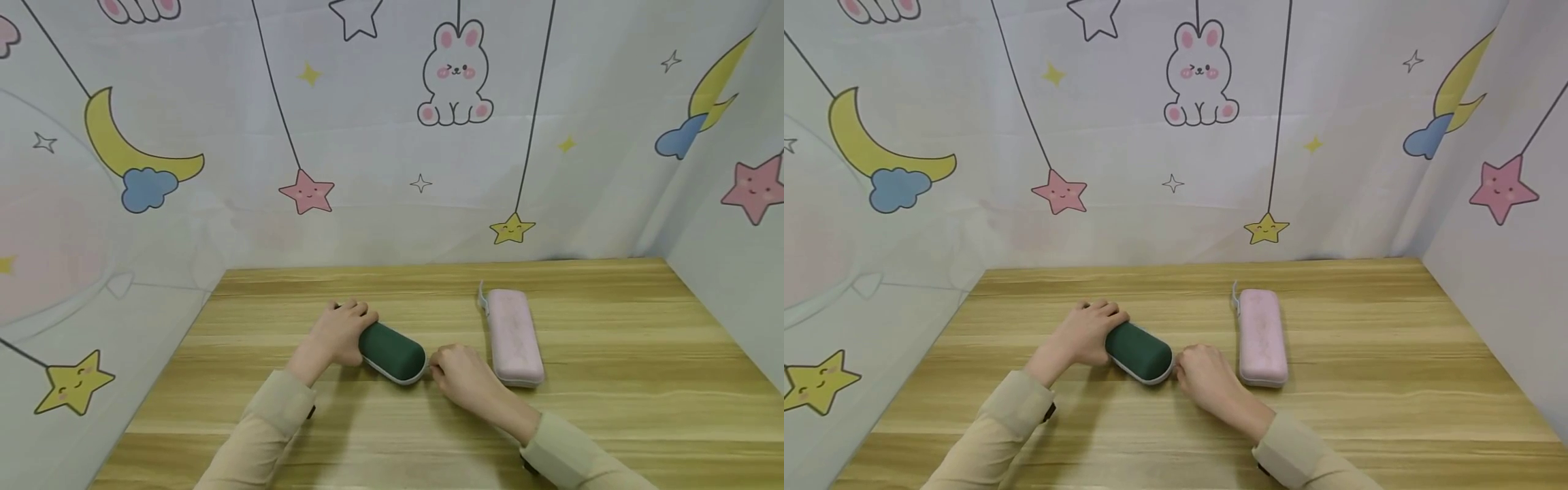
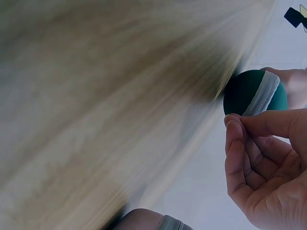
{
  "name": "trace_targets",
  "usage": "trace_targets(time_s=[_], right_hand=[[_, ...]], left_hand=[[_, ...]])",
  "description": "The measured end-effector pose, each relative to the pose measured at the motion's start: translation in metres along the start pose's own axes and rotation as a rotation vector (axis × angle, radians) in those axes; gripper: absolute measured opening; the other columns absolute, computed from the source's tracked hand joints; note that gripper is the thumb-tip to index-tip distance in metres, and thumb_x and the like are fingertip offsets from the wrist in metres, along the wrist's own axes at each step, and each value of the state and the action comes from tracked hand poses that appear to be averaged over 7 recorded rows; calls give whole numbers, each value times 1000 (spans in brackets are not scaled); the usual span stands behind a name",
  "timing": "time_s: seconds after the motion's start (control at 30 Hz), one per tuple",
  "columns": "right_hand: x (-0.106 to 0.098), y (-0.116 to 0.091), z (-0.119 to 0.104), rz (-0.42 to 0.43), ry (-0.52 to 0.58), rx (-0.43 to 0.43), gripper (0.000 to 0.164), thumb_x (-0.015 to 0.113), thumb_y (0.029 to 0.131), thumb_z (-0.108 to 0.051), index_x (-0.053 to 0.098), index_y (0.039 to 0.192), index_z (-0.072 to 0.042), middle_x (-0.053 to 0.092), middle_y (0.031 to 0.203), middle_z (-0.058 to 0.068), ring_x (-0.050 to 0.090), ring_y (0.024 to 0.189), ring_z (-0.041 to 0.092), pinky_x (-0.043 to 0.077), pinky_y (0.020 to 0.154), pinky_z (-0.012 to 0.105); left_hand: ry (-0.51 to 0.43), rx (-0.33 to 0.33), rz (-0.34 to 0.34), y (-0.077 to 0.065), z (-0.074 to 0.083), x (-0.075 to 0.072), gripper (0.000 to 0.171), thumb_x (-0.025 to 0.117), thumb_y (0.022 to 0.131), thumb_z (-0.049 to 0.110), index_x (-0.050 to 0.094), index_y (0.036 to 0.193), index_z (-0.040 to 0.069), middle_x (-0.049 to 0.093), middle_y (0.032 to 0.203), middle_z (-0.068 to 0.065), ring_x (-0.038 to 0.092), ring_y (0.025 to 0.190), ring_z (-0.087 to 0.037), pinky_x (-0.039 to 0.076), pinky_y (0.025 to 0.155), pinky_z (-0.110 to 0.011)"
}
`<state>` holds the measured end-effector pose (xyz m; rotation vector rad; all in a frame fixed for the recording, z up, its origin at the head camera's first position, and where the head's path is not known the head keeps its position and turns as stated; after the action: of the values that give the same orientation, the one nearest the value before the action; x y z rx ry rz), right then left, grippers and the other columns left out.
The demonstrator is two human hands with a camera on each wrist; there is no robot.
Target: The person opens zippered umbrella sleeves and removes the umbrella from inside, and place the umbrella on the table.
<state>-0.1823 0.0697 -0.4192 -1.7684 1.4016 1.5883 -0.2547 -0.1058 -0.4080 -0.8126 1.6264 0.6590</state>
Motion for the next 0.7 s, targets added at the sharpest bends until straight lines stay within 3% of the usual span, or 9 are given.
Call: trace_targets(time_s=[0.2, 0.7], right_hand=[[0, 0, 1, -2, 4, 14, 19, 68, 79, -2, 65, 63, -11, 54, 58, -5, 38, 53, 4, 34, 48, 19], [-1, 0, 1, 15, 4, 7, 22, 67, 79, -1, 63, 60, -11, 51, 57, -5, 35, 52, 4, 31, 46, 18]], left_hand=[[13, -15, 3, -1, 1, 0, 57, 74, 68, 27, 58, 122, 21, 60, 115, -4, 55, 107, -24, 46, 92, -55], [-55, -69, -53, -4, -1, -5, 64, 84, 63, 33, 61, 121, 19, 61, 115, -6, 56, 106, -27, 48, 87, -55]])
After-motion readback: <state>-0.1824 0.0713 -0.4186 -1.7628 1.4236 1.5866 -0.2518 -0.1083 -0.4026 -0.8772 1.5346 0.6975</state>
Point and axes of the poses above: each hand's wrist, its own y-axis towards the middle knuckle, its own x-axis out of the palm, z = x × y, the point moved 6 cm from there along y, towards the middle knuckle
